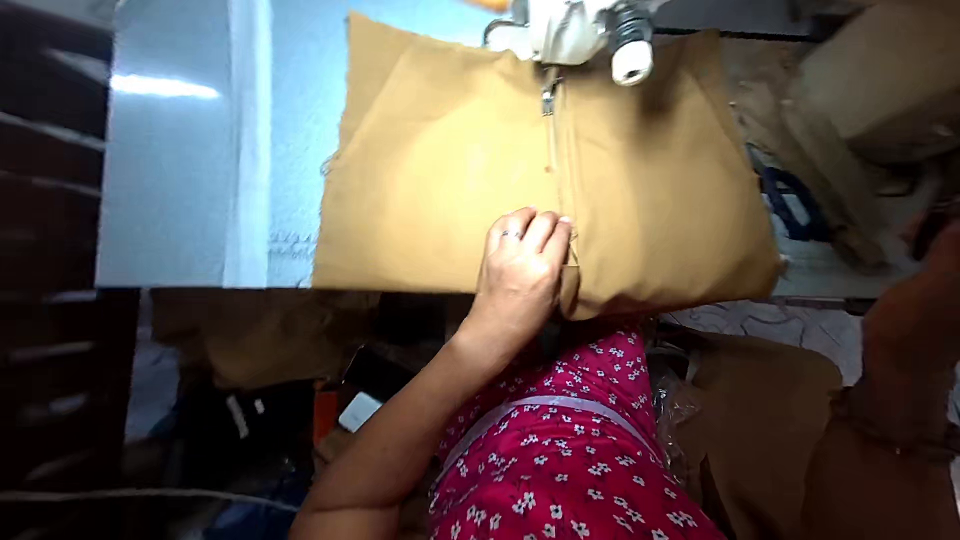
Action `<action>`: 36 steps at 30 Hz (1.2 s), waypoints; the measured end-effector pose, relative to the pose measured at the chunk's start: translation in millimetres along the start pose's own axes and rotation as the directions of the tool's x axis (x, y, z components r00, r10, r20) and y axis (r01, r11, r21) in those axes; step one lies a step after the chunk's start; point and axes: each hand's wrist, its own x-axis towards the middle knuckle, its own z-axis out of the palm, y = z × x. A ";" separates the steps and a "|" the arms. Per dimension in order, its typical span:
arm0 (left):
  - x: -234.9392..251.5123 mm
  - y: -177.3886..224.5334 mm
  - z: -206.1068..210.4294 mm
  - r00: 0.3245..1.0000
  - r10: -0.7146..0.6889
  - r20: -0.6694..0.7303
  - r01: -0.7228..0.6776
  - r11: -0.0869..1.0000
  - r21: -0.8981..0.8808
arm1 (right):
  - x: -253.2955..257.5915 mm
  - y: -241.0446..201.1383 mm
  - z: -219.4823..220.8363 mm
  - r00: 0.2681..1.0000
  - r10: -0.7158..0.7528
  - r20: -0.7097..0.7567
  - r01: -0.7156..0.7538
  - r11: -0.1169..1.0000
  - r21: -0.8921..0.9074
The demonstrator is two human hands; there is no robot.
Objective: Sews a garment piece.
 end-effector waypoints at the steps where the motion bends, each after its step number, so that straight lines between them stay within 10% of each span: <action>1: 0.1 2.0 2.3 1.000 -0.004 -0.012 0.004 1.000 0.030 | 3.3 -31.3 15.2 0.995 0.011 0.104 -0.023 0.992 0.121; 6: -0.2 10.2 6.5 0.998 -0.010 -0.061 0.017 0.993 0.115 | 17.4 -147.1 77.1 0.808 -0.192 0.558 0.022 0.955 0.297; 13: 1.7 7.1 4.9 0.995 -0.065 -0.076 0.065 0.998 0.003 | 51.3 -149.1 126.5 0.631 -0.164 0.758 0.228 0.973 0.021; 25: 5.1 0.7 3.4 0.968 -0.190 -0.162 0.179 0.980 -0.082 | 22.0 -127.7 117.0 0.761 -0.458 0.460 0.546 0.834 -0.074; 36: 3.2 -3.1 10.8 0.969 -0.143 -0.202 0.122 0.986 -0.113 | 17.0 -126.3 124.1 0.715 -0.600 0.359 0.683 0.708 -0.178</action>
